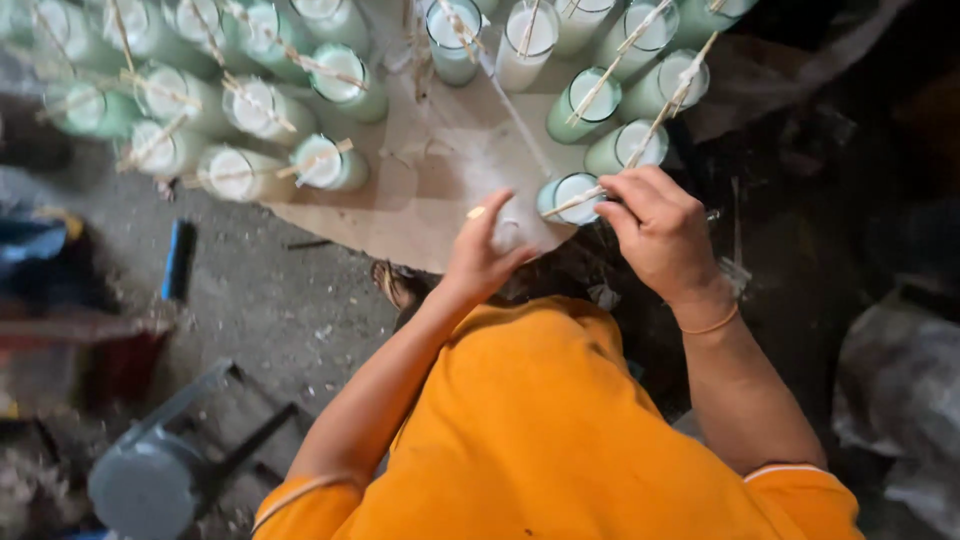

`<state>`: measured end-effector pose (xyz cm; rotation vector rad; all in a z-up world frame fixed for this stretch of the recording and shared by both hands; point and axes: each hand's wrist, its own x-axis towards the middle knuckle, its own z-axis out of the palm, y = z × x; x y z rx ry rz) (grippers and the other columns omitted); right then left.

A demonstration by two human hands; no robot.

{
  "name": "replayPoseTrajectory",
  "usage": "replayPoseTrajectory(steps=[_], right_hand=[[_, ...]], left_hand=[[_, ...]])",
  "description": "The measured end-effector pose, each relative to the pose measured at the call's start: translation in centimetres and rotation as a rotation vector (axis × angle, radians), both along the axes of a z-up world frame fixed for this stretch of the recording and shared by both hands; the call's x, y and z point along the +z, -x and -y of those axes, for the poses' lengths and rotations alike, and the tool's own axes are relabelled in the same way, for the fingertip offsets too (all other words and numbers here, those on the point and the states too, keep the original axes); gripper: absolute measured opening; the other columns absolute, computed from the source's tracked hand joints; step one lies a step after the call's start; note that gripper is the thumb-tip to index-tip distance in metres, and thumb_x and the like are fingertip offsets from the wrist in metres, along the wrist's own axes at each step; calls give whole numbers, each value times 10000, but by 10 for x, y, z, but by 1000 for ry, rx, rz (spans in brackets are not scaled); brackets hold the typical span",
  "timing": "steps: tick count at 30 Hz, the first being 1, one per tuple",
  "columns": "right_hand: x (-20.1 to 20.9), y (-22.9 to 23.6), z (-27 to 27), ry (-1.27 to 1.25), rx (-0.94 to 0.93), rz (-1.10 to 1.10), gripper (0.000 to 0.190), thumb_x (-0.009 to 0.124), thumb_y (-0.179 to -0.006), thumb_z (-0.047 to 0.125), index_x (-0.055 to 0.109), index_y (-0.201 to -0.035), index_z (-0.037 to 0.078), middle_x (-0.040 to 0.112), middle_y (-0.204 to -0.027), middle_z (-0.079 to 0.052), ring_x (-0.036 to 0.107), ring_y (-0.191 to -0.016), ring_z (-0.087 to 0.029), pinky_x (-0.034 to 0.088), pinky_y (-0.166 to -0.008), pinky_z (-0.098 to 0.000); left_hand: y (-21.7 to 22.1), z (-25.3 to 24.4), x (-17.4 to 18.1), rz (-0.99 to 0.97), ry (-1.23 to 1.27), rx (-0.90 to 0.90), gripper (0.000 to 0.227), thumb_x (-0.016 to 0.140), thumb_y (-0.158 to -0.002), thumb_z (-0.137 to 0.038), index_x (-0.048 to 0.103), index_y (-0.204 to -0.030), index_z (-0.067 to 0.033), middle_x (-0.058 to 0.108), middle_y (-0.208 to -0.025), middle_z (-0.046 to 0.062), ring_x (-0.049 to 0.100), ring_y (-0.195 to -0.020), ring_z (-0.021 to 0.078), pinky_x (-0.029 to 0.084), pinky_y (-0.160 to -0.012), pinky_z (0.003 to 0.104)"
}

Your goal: Centering and securing wicks in candle jars using wooden sticks as the wax cools

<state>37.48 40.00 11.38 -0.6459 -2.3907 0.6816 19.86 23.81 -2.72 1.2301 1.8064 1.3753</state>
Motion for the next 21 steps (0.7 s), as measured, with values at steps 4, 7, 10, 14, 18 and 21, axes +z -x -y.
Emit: replayPoseTrajectory(steps=[4,7,10,14,18,21], right_hand=[[17,-7,-11,25,102,-29,223,850,-921,73,772,-1124,23,707,-966,-114,718,-871,-338,593,-721,-425],[18,-13,-15,106,175,-40,212,835,-930,51,761,-1123,6,704,-945,-127,716,-853,-348,595,-668,-405],[11,-12,-19,106,216,-30,194,836,-933,62,763,-1103,3,706,-975,-115,719,-848,-305,593,-692,-384],[4,-6,-23,160,231,-35,201,838,-935,49,769,-1110,-19,705,-971,-148,709,-819,-324,578,-634,-377],[8,14,-20,127,311,-9,189,843,-934,61,772,-1091,-15,707,-942,-139,713,-794,-331,570,-614,-394],[12,48,-12,103,429,6,182,806,-954,63,756,-1103,-29,706,-952,-154,702,-798,-345,564,-625,-405]], left_hand=[[-40,-50,-17,51,-160,16,1026,986,-640,-188,464,-1510,-32,550,-1437,283,494,-1374,491,384,-1192,541],[-53,-59,-38,66,-139,88,1048,1005,-620,-266,485,-1510,-76,595,-1397,224,546,-1346,430,412,-1186,494],[-47,-59,-34,30,-151,109,826,968,-691,-337,582,-1393,-136,672,-1274,117,629,-1265,342,466,-1138,430],[-39,-42,-12,76,-198,163,766,926,-743,-260,572,-1407,-117,659,-1296,180,614,-1271,399,479,-1121,488],[-5,-9,7,93,-219,356,754,947,-743,-234,598,-1400,-114,674,-1301,156,626,-1272,355,485,-1117,454],[32,24,-15,51,-176,495,757,949,-737,-207,592,-1399,-115,691,-1278,152,642,-1243,340,498,-1097,453]])
